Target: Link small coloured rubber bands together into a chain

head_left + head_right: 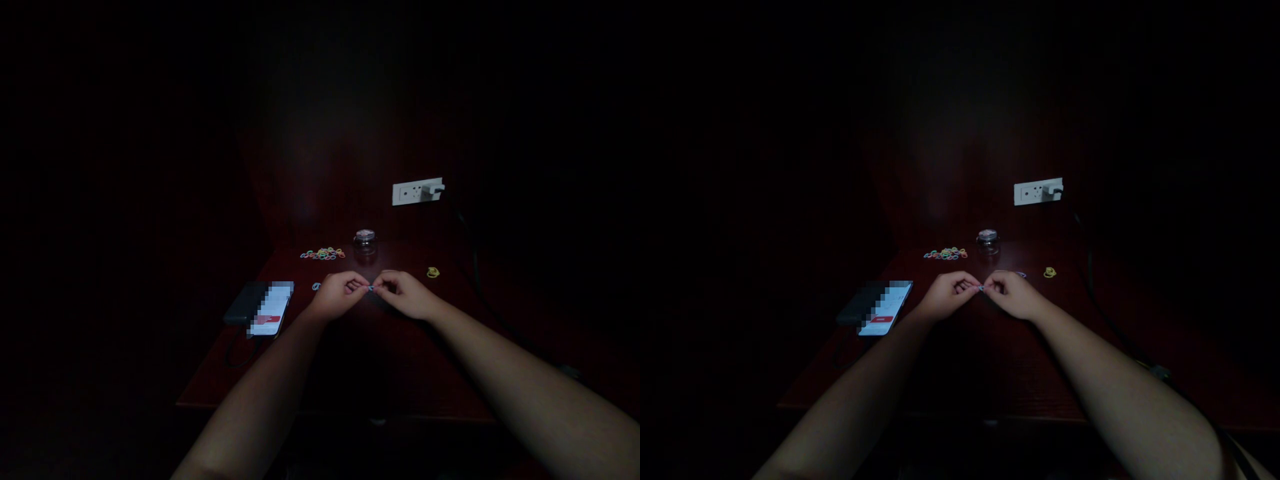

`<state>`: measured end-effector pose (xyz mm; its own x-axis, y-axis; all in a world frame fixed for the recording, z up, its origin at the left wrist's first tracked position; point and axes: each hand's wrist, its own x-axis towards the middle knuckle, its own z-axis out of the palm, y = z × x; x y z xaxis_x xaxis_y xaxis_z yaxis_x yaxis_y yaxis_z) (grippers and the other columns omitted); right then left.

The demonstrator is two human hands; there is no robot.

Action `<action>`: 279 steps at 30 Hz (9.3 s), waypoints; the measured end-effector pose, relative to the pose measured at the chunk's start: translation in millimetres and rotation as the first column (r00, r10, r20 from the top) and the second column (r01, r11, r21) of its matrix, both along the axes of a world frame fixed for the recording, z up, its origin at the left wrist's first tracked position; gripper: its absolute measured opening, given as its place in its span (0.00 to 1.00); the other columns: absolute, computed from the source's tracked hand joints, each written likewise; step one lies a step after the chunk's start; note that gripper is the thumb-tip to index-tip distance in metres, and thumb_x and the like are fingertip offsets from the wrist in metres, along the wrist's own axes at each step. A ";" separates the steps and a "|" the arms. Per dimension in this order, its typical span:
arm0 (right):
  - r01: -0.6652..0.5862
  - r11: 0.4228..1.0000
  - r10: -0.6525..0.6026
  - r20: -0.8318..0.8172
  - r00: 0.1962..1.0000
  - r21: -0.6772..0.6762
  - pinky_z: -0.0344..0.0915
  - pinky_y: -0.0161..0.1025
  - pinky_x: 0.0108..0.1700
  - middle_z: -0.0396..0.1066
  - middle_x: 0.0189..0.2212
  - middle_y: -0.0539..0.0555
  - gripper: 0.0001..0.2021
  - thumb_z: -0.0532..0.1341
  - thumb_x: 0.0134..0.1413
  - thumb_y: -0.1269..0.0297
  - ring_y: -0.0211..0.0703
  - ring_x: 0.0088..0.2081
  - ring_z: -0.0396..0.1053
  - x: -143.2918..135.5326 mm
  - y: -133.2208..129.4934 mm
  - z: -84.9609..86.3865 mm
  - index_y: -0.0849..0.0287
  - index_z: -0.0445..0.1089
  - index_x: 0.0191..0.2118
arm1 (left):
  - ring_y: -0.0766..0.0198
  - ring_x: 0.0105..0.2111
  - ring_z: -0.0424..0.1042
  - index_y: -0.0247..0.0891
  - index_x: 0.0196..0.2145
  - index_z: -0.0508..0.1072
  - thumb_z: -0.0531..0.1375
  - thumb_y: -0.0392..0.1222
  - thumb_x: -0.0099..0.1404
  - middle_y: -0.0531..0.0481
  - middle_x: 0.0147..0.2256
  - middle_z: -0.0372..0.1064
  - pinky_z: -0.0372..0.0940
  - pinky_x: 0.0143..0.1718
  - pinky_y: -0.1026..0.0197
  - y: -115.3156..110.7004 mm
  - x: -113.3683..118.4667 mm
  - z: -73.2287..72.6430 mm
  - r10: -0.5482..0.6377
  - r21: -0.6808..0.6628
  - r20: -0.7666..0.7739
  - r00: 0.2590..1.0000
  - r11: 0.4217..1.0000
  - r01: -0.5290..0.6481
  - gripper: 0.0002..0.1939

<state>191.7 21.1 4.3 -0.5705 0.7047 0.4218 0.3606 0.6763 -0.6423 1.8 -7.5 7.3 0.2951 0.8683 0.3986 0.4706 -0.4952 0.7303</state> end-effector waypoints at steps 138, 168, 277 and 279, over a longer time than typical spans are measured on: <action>-0.036 0.998 0.036 -0.001 0.999 -0.046 0.54 0.32 0.26 0.61 0.20 0.48 0.08 0.56 0.50 0.64 0.34 0.23 0.57 -1.8 -6.2 4.6 0.62 0.65 0.26 | 0.71 0.25 0.66 0.31 0.32 0.69 0.59 0.40 0.57 0.48 0.27 0.69 0.60 0.26 0.69 0.9 4.0 -4.8 -0.057 -0.099 0.120 0.991 0.993 0.069 0.08; -0.044 0.994 0.035 -0.094 0.995 -0.097 0.53 0.32 0.25 0.61 0.20 0.48 0.07 0.57 0.50 0.64 0.34 0.23 0.56 -3.0 -7.4 6.0 0.63 0.66 0.29 | 0.70 0.26 0.67 0.32 0.32 0.66 0.58 0.39 0.57 0.46 0.28 0.72 0.61 0.27 0.69 1.4 3.6 -6.2 -0.111 -0.124 0.160 0.981 0.984 0.131 0.07; -0.037 0.997 0.029 -0.111 0.993 -0.067 0.55 0.32 0.25 0.60 0.22 0.48 0.03 0.57 0.47 0.68 0.33 0.24 0.56 -2.9 -4.4 1.9 0.61 0.63 0.30 | 0.73 0.24 0.64 0.31 0.32 0.69 0.61 0.43 0.55 0.51 0.25 0.67 0.60 0.25 0.70 4.3 6.1 -8.9 -0.082 -0.125 0.123 0.989 0.987 0.098 0.11; -0.040 0.997 0.033 -0.101 0.994 -0.065 0.55 0.32 0.26 0.60 0.22 0.48 0.03 0.57 0.47 0.68 0.33 0.24 0.57 -3.1 -4.3 2.1 0.61 0.64 0.30 | 0.73 0.23 0.64 0.31 0.32 0.69 0.62 0.43 0.55 0.52 0.25 0.67 0.60 0.25 0.70 4.0 5.9 -8.3 -0.071 -0.120 0.123 0.990 0.989 0.086 0.11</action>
